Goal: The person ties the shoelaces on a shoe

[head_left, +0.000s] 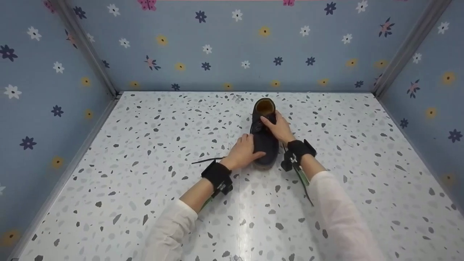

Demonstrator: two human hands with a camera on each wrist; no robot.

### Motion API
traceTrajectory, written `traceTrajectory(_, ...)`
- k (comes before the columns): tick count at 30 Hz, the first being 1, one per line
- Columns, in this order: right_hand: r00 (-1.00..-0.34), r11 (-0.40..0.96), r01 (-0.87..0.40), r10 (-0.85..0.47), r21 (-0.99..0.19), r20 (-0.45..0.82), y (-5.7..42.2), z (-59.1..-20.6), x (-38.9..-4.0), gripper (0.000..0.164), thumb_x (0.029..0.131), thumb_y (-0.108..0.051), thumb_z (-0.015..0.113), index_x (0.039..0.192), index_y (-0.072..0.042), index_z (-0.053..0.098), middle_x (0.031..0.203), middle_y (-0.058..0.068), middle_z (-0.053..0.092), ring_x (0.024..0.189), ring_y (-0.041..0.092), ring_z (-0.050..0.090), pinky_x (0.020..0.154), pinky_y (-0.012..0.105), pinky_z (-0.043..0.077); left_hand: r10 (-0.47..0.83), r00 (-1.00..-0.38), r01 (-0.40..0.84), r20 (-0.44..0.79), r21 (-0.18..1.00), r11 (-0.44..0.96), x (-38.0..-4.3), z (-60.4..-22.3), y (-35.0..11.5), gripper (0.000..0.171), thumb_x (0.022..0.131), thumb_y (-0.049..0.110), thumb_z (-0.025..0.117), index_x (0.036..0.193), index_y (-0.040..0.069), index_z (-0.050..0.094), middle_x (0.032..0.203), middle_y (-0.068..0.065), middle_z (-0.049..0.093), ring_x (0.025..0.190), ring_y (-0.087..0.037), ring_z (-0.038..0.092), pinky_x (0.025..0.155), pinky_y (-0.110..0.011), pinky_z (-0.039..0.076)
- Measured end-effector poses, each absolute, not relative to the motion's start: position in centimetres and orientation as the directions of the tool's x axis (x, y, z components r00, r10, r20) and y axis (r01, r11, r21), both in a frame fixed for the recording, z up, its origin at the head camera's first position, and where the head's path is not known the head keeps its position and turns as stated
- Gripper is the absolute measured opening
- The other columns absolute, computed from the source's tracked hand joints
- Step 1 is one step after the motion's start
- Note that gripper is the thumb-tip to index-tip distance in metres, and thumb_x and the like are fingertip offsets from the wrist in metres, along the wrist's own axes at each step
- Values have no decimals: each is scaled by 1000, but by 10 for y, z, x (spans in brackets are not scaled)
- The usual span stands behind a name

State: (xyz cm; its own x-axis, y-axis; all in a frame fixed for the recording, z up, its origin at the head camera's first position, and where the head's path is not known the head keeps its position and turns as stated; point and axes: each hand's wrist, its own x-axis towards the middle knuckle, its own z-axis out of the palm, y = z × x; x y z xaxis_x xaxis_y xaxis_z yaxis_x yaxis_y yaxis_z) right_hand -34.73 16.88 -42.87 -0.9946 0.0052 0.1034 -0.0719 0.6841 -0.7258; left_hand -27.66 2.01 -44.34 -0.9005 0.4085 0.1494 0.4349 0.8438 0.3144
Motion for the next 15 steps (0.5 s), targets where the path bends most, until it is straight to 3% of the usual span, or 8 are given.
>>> traceTrajectory(7,-995,661,-72,3,-747,99,184,-418,-353,69,67,-50,34,116,-6,12,116,10,17,101,20,19,78,32,18,368,-842,481,394,243,842,-260,-437,33,71,62,48,43,109,-2,24,104,-17,22,91,-25,26,63,-28,34)
traceTrajectory(11,-988,647,-146,-62,-749,139,183,-415,-360,64,70,-45,33,116,-6,12,117,9,15,102,18,16,78,32,16,434,-797,530,419,142,836,-256,-437,41,70,64,50,36,108,-2,27,106,-19,22,96,-28,22,73,-30,26)
traceTrajectory(15,-972,604,-235,-129,-761,199,175,-419,-366,58,74,-38,34,115,-3,14,115,12,16,103,19,15,79,32,15,471,-796,535,380,78,841,-255,-442,44,71,63,53,34,109,-2,27,107,-19,22,98,-29,19,78,-30,19)
